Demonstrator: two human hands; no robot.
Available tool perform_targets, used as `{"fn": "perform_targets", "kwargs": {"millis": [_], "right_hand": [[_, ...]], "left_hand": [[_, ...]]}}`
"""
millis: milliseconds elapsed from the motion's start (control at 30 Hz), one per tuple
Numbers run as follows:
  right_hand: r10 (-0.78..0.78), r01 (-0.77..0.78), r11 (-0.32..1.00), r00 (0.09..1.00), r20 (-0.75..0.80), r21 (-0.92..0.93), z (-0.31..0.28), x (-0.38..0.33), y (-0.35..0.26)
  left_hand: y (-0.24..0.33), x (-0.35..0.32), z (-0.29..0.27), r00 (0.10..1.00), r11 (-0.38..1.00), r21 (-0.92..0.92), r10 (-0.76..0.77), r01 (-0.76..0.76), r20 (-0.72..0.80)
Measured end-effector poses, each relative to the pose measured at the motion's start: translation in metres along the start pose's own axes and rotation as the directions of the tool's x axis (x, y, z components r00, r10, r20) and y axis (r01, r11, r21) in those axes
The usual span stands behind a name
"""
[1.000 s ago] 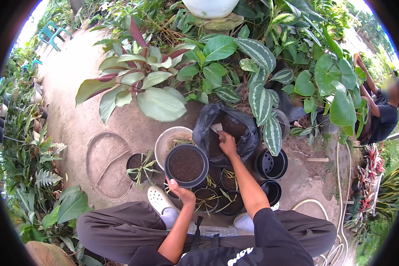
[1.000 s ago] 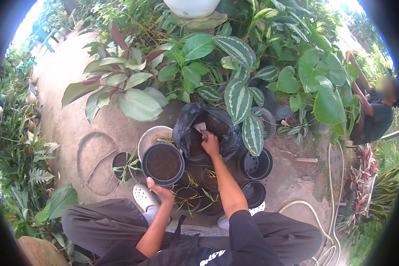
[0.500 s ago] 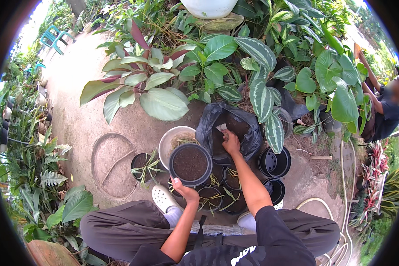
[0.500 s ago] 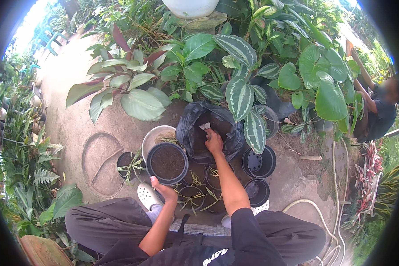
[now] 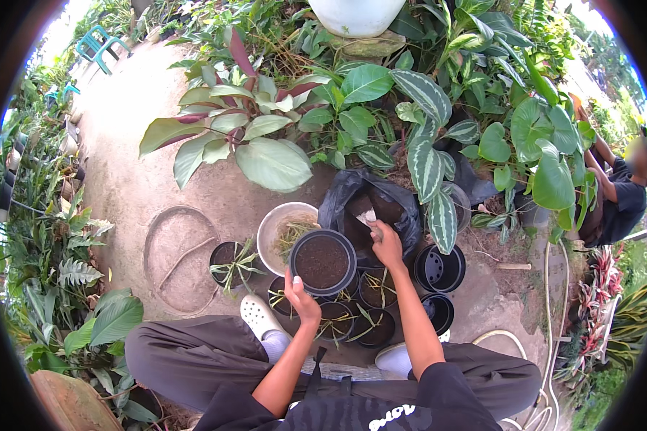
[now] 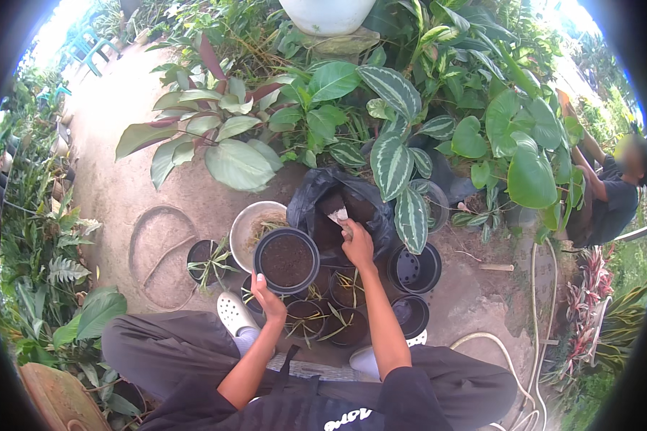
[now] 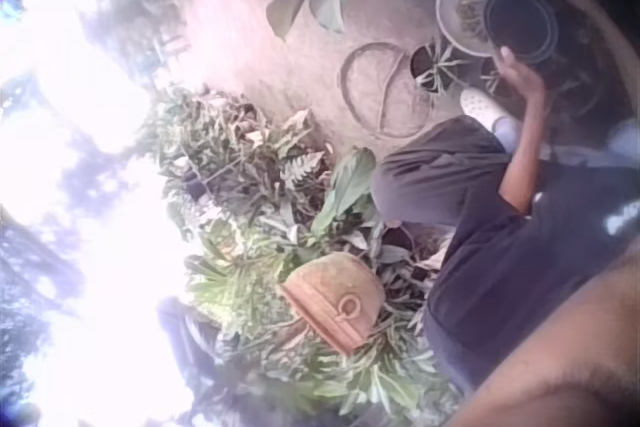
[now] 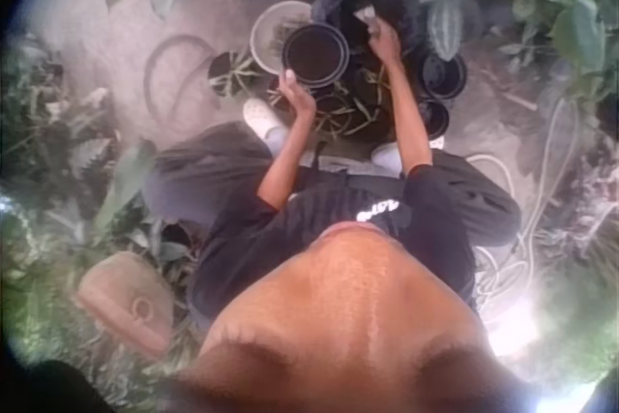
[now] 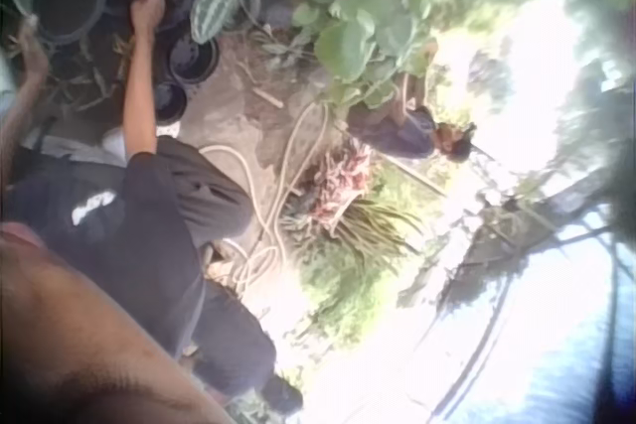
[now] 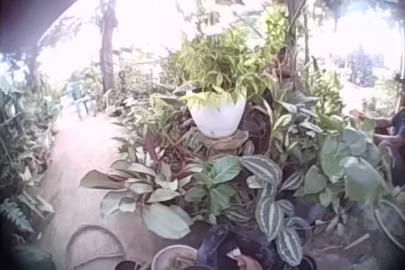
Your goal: The person puts soil into plant pots using a trowel and places small plant cuttings into the soil.
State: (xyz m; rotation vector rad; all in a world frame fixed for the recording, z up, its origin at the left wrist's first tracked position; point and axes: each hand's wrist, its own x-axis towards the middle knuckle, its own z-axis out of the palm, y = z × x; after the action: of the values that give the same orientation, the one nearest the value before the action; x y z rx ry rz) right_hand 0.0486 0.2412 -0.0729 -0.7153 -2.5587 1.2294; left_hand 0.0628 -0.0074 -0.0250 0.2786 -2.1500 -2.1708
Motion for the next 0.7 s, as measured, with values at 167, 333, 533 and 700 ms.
{"fn": "perform_targets", "kwargs": {"millis": [167,333,533,700], "right_hand": [[-0.052,0.054,0.988,0.998,-0.019,0.142,-0.044,-0.016,-0.025],[-0.102,0.086,0.968,0.993,0.055,0.234,-0.1,-0.027,-0.055],[-0.138,0.07,0.964,0.956,0.26,0.255,-0.16,-0.043,-0.107],[-0.135,0.093,0.989,0.883,0.45,0.114,-0.168,-0.056,-0.14]], "left_hand": [[-0.024,0.007,-0.004,0.987,0.989,-0.052,-0.132,0.137,0.095],[0.004,0.005,-0.001,0.934,0.958,-0.065,-0.255,0.278,0.25],[0.021,0.002,0.006,0.94,0.969,-0.032,-0.23,0.246,0.251],[0.016,0.0,0.004,0.948,0.973,-0.036,-0.213,0.228,0.236]]}}
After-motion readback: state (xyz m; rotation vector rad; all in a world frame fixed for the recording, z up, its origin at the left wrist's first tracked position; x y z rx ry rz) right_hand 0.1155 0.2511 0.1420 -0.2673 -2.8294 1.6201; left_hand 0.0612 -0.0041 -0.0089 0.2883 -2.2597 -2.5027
